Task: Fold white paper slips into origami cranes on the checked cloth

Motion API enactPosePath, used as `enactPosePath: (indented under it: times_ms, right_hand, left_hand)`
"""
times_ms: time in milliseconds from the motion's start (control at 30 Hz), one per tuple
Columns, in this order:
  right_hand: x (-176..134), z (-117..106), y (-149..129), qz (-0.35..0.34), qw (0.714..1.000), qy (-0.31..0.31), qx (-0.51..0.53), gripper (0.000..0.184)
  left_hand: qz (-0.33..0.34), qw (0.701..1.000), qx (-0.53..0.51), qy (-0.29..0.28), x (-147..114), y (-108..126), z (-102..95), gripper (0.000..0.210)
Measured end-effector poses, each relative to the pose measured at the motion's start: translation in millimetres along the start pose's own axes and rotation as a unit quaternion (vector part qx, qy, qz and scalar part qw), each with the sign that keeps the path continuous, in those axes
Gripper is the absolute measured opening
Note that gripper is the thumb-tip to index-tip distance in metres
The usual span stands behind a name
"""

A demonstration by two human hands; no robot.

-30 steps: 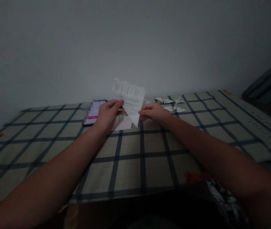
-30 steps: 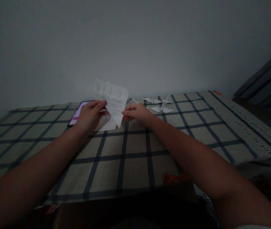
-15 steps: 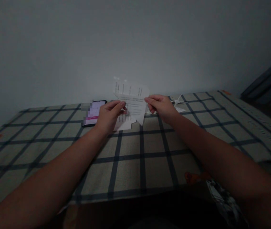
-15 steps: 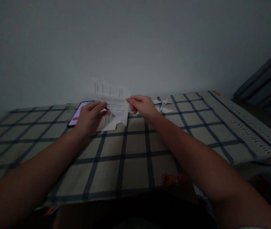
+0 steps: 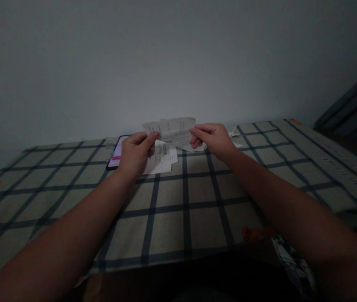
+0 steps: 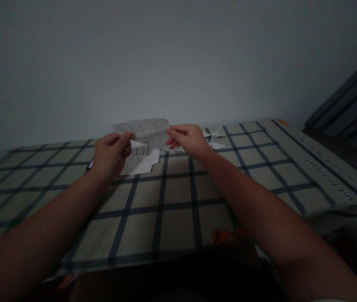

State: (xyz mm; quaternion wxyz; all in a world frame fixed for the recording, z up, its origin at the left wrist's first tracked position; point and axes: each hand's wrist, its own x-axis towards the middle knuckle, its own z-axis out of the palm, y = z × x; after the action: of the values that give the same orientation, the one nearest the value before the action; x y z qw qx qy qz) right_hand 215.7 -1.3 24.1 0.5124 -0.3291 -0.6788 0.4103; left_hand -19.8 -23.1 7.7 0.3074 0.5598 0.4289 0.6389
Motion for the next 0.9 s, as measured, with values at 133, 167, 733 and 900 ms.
enactPosePath:
  times_ms: [133, 167, 733, 900]
  right_hand:
    - [3, -2, 5, 0.011, 0.998, 0.012, 0.057, 0.028]
    - [4, -2, 6, 0.012, 0.997, 0.007, 0.071, 0.029]
    - [8, -13, 15, 0.039, 0.997, -0.013, 0.062, 0.03]
    - [11, -11, 22, 0.044, 0.996, 0.022, 0.08, 0.029]
  left_hand:
    - [0.019, 0.999, -0.027, -0.016, 0, -2, 0.9, 0.015]
    - [0.019, 0.999, -0.031, -0.019, 1, -4, 0.7, 0.016]
    - [0.039, 0.995, 0.076, -0.052, 3, -9, -9.2, 0.024]
    - [0.094, 0.982, 0.142, -0.08, 0, 1, -7.8, 0.016]
